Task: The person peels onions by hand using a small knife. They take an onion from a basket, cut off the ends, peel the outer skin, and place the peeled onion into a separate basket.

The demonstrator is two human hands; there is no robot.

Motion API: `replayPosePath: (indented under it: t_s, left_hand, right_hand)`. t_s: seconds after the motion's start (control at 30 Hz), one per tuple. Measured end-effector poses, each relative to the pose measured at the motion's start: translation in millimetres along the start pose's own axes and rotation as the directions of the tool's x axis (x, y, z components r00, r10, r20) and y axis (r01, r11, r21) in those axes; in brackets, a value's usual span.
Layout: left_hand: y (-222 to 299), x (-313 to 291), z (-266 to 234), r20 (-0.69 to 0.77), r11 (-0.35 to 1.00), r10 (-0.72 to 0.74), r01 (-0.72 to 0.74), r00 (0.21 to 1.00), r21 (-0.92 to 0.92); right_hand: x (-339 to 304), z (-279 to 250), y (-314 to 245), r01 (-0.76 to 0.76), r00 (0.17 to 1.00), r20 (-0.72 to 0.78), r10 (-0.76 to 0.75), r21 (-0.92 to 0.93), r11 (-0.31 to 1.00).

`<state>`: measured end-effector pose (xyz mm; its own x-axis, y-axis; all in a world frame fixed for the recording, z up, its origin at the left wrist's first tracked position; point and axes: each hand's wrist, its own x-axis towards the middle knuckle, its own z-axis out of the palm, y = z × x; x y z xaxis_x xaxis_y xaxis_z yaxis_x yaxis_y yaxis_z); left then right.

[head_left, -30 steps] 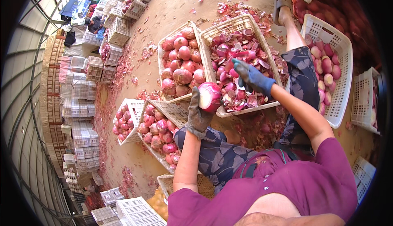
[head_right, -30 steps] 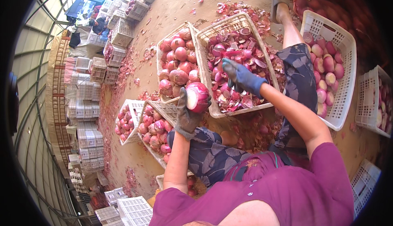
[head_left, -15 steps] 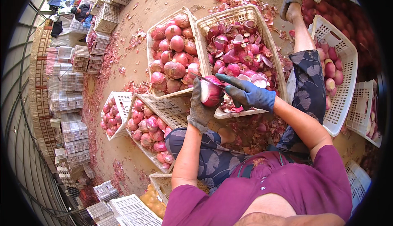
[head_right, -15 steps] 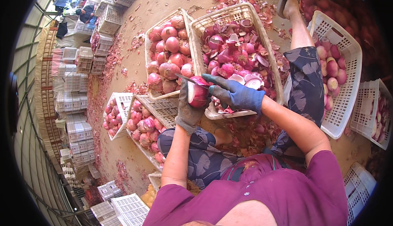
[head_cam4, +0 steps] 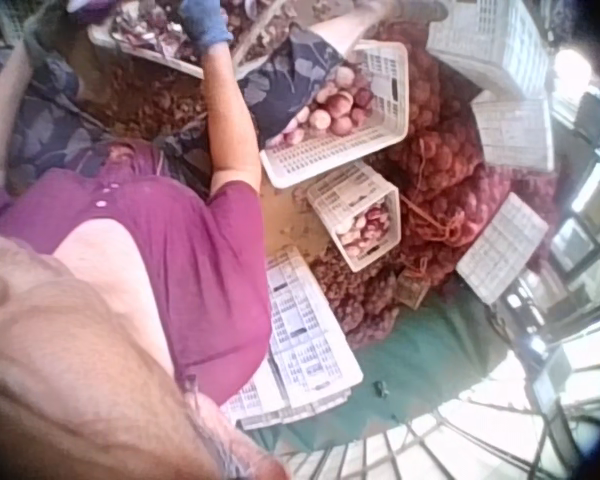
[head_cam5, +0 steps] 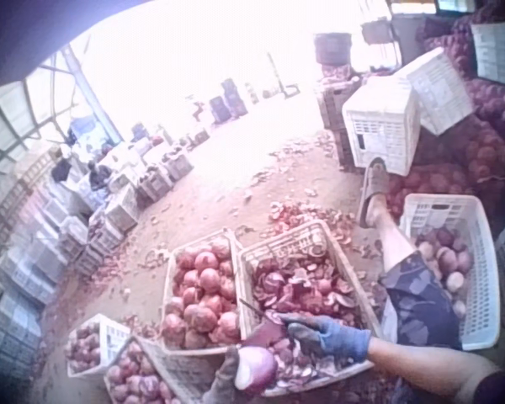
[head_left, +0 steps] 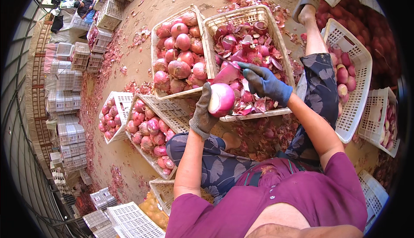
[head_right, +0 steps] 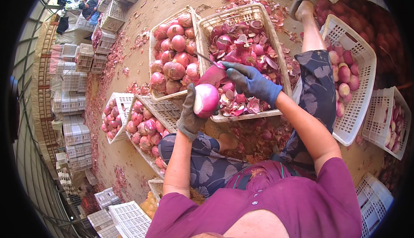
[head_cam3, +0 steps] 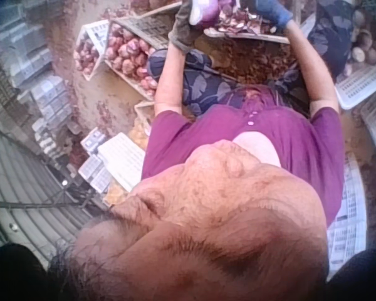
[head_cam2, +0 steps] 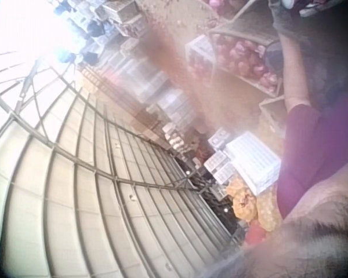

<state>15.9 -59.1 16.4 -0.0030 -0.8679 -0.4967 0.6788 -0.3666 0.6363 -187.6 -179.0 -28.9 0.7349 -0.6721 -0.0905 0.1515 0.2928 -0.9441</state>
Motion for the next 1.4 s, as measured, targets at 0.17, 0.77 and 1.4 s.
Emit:
replayPosePath:
  t_s: [0.17, 0.77, 1.4]
  left_hand:
    - [-10.8, 2.8, -8.4, 0.062, 1.000, 0.014, -0.012, 0.998, -0.027]
    - [-25.1, 19.2, -25.0, -0.086, 0.963, -0.005, -0.019, 0.996, -0.269]
    - [-26.5, 18.8, -41.7, 0.171, 0.928, 0.093, -0.023, 0.981, -0.372]
  right_hand:
    - [0.1, -1.8, -10.5, 0.230, 0.957, -0.185, -0.225, 0.007, 0.973]
    - [-30.5, 33.6, -3.8, 0.081, 0.966, 0.256, 0.041, -0.447, 0.891]
    - [-16.1, 31.3, -10.9, -0.170, 0.958, 0.226, 0.175, -0.040, 0.985]
